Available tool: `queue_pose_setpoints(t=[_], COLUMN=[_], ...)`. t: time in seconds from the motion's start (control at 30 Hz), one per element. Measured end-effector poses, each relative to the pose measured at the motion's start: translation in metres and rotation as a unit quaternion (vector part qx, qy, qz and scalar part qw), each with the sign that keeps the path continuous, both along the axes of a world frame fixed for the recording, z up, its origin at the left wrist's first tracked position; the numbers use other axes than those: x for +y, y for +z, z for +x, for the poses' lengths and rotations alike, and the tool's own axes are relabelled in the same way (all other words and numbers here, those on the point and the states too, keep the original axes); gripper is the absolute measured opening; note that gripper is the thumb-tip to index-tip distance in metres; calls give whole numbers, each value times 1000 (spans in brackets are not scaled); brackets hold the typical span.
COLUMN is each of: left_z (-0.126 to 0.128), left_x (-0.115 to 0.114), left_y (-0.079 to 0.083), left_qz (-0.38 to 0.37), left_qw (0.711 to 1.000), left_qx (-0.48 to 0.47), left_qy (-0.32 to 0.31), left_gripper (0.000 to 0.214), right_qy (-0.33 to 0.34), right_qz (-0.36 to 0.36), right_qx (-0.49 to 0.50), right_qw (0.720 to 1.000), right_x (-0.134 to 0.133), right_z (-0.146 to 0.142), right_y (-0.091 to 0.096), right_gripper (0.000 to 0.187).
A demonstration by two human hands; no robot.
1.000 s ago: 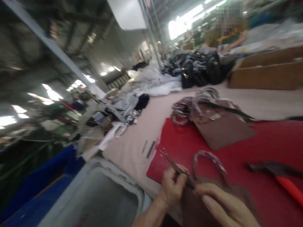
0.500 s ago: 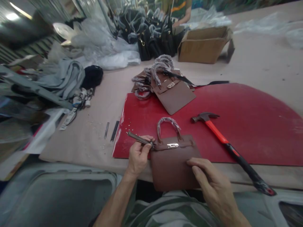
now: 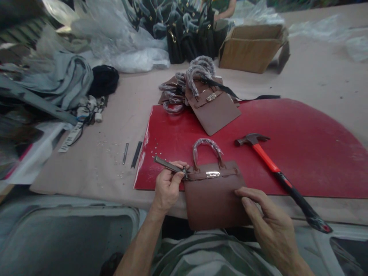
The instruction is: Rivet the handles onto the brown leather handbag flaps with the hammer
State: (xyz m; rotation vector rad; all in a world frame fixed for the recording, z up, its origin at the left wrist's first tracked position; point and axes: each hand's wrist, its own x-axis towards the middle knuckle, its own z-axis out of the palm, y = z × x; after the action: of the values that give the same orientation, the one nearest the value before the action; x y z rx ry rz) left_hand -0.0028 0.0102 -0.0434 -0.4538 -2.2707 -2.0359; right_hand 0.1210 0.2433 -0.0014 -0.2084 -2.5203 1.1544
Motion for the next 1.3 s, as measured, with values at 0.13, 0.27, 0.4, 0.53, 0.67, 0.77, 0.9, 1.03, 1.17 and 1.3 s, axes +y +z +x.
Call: queue_pose_setpoints(t=[0.13,0.27,0.4,0.53,0.67,0.77,0.9,1.03,1.17,1.3], left_z=[0,1,2,1,6,13,18,23,32,40], left_x=[0,1,2,3,0,-7,-18,-21,-17,-10], left_y=[-2,-3,-8,-10,-1,10,24,35,43,46], left_qz=[24,72,147,265,313,318,322,319,291,230], left_qw=[1000,997,987,956,937,933,930,934,946,966], left_qx=[-8,-1,-22,-79,-103,-108,-96,-70,-39,-5], left_qy=[-6,2,53,102,115,130,146,144,136,115], left_gripper=[14,11,15,21,25,26,27,24,20,13], right_qy=[29,126,312,430,450,444,396,284,169,96], right_qz=[49,134,301,426,472,481,470,403,27,-415], right_qx=[31,87,72,-23,-2,26,-12,-94,-109,-187], right_qw=[998,979,898,796,758,756,789,865,979,885], right_x=[2,-5,-24,-42,-40,-26,-4,13,13,-11], right_z=[-15,-52,-107,-149,-162,-161,-158,-150,-119,-72], right_y=[5,22,41,42,31,31,45,57,51,31], right_gripper=[15,22,31,20,18,17,15,18,16,28])
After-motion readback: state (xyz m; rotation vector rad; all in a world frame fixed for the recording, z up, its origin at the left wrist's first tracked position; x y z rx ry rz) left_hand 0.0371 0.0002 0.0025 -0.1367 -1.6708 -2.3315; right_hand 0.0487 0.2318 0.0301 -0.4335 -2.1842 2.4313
